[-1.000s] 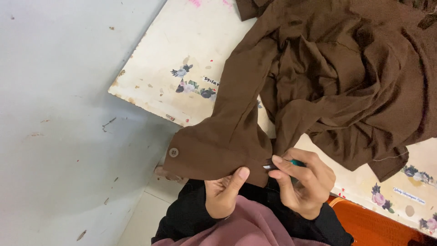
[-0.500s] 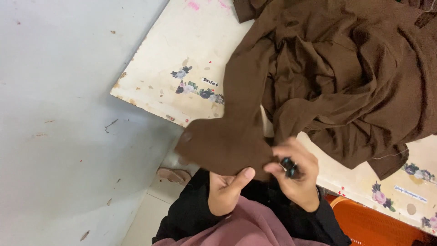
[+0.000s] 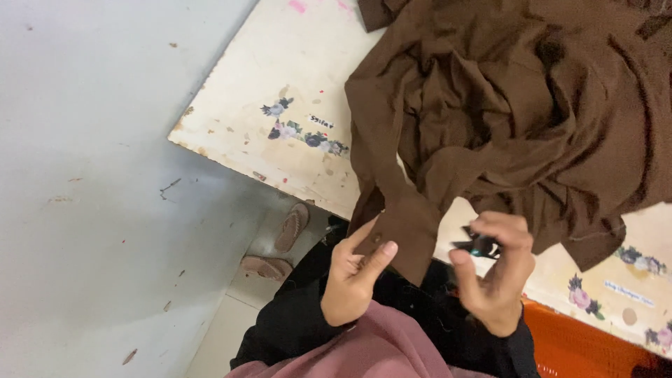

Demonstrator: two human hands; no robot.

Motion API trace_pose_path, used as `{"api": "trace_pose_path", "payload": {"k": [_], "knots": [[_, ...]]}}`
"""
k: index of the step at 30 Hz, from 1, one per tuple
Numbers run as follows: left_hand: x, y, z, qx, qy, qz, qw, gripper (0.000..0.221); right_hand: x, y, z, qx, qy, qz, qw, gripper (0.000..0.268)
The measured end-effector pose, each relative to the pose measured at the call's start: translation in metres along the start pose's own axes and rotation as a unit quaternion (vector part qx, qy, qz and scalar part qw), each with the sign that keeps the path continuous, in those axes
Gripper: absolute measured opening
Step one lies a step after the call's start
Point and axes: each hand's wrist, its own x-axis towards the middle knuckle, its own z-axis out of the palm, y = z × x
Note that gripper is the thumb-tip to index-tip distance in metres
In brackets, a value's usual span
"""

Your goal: Trimming loose threads from brown garments using small snips in a sewing factory.

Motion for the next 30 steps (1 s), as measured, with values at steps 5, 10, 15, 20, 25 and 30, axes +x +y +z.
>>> {"api": "trace_pose_path", "payload": {"k": [5,10,15,20,25,30], "knots": [[-0.009,0.002,0.007,0.043,-0.071,0.04,0.996,0.041,0.0,-0.023,0.004,-0.03,0.018,-0.089,0.995,0.026],[-0.013,0.005,0.008,0.058,-0.133,0.065,0.987,0.042,0.002,-0.025,0.01,-0.068,0.033,-0.183,0.98,0.022],[-0.015,0.001,0.009,0.092,-0.134,0.078,0.984,0.043,0.004,-0.027,0.01,-0.032,0.056,-0.211,0.975,0.015],[-0.015,0.004,0.011,0.205,-0.128,0.129,0.962,0.037,0.003,-0.035,0.003,0.025,0.091,-0.128,0.987,0.015],[-0.015,0.003,0.015,0.281,-0.127,0.215,0.927,0.041,0.011,-0.046,-0.002,-0.016,0.052,-0.12,0.991,0.018],[-0.013,-0.003,0.014,0.311,-0.122,0.261,0.906,0.038,0.008,-0.041,-0.002,-0.033,0.055,-0.137,0.988,0.012]]}}
